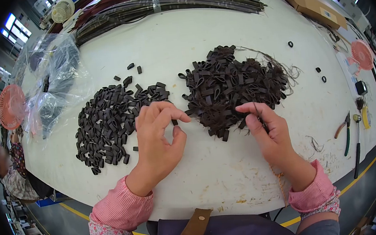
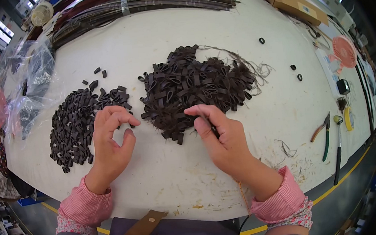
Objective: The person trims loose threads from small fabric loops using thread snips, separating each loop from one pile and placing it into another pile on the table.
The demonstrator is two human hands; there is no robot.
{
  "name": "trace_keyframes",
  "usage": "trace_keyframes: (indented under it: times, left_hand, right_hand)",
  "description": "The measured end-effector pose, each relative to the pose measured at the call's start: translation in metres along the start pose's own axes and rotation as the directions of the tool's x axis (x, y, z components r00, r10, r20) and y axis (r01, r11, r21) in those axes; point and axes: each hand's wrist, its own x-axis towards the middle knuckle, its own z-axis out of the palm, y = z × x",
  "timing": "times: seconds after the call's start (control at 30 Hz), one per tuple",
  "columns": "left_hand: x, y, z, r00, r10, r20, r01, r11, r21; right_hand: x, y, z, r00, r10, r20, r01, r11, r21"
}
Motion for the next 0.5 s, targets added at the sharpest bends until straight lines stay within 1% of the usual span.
trace_keyframes:
  times: [0.03, 0.07, 0.1, 0.13, 0.2, 0.23, 0.3, 0.37, 0.43, 0.47, 0.5]
  left_hand:
    - [-0.003, 0.001, 0.004, 0.997, 0.012, 0.072, -0.008, 0.998, -0.057]
    - [-0.006, 0.002, 0.009, 0.989, 0.029, 0.143, -0.012, 0.993, -0.114]
    - [-0.007, 0.006, 0.014, 0.986, 0.069, 0.154, -0.058, 0.996, -0.071]
    - [-0.007, 0.008, 0.019, 0.986, 0.067, 0.153, -0.057, 0.996, -0.069]
    - [-0.007, 0.01, 0.027, 0.983, 0.118, 0.143, -0.119, 0.993, -0.003]
    - [-0.006, 0.009, 0.029, 0.977, 0.132, 0.17, -0.135, 0.991, 0.009]
    - [-0.008, 0.005, 0.032, 0.974, 0.148, 0.174, -0.151, 0.988, 0.009]
    - [-0.009, 0.004, 0.032, 0.97, 0.163, 0.178, -0.167, 0.986, 0.008]
    - [-0.008, 0.005, 0.03, 0.962, 0.192, 0.196, -0.188, 0.981, -0.039]
    - [-0.009, 0.007, 0.029, 0.962, 0.192, 0.196, -0.188, 0.981, -0.039]
    - [-0.011, 0.009, 0.028, 0.964, 0.058, 0.26, -0.006, 0.98, -0.197]
  right_hand:
    - [-0.001, 0.0, 0.005, 0.986, -0.144, 0.079, 0.151, 0.983, -0.099]
    - [-0.002, -0.001, 0.008, 0.946, -0.275, 0.171, 0.305, 0.934, -0.185]
    - [-0.003, -0.002, 0.008, 0.932, -0.257, 0.257, 0.32, 0.915, -0.245]
    - [-0.004, 0.0, 0.01, 0.931, -0.258, 0.258, 0.321, 0.916, -0.243]
    - [-0.004, 0.006, 0.015, 0.915, -0.275, 0.294, 0.374, 0.852, -0.367]
    - [-0.004, 0.005, 0.014, 0.915, -0.276, 0.294, 0.375, 0.852, -0.367]
    - [-0.003, 0.004, 0.013, 0.919, -0.225, 0.323, 0.345, 0.854, -0.388]
    - [-0.003, 0.006, 0.013, 0.917, -0.234, 0.323, 0.353, 0.853, -0.384]
    - [-0.003, 0.006, 0.012, 0.915, -0.243, 0.322, 0.36, 0.852, -0.38]
    - [-0.003, 0.005, 0.01, 0.92, -0.225, 0.32, 0.352, 0.833, -0.427]
    - [-0.003, 0.004, 0.009, 0.925, -0.207, 0.318, 0.344, 0.811, -0.473]
